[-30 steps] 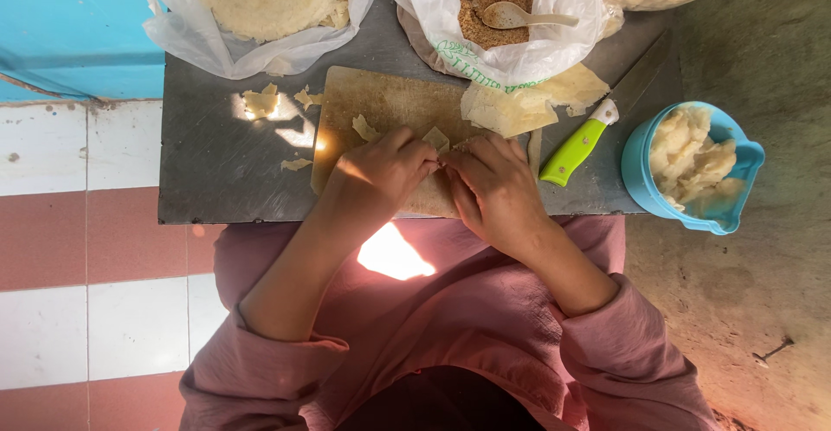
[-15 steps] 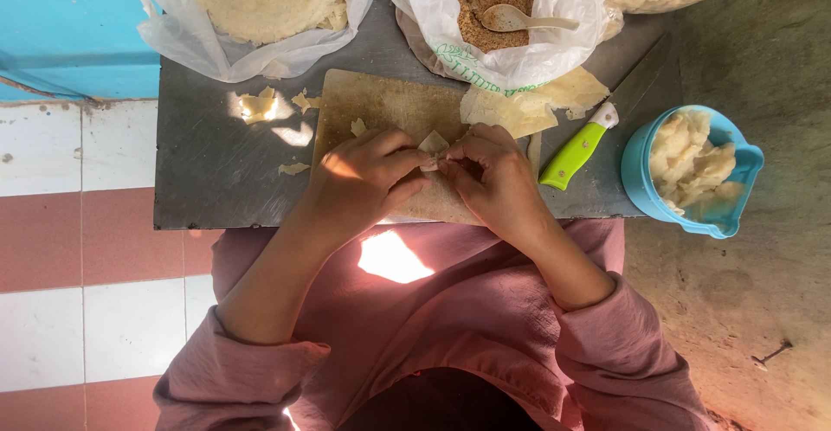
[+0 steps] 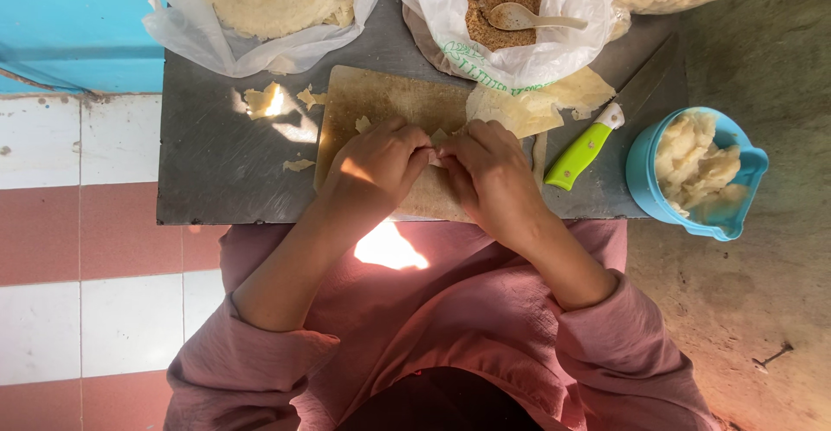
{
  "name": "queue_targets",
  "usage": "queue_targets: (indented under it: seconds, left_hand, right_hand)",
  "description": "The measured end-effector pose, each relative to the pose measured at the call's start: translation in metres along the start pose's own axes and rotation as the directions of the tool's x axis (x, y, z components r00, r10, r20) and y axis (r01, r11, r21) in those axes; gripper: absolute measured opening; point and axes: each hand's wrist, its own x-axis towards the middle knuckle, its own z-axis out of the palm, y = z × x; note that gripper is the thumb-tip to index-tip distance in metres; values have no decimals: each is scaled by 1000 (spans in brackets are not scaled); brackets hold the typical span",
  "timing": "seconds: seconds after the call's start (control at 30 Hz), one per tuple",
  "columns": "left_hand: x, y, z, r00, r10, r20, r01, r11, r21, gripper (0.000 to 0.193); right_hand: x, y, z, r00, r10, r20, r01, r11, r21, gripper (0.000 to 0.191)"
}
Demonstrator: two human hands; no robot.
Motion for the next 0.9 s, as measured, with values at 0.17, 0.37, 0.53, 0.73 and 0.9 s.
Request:
queue_targets:
  seconds: [0.17,0.37,0.53,0.73,0.9]
  left_hand:
    - [-3,4,7,990,-34,-140,32,999,-17,10]
    - [-15,5,8,965,142,-222,-128,989,73,13]
    - [-19,1,9,942,294,-162,-226,913,339,17]
    - [-17,3,10,939,326,-106,-236,838,492,20]
    - [-13,3,12,938,315,-143,-215,855,471,9]
  right_hand:
    - [-4,0,-1,993,-118,-10,117,988,-101,21]
    - [1,7,-2,997,51,61,-53,998,36,15]
    - [2,13,-3,996,41,73,-50,992,117,17]
    - [0,17,-2,994,87,59,-96,980,175,21]
    - [-3,16,-1,999,-30,-11,31,997,75,25]
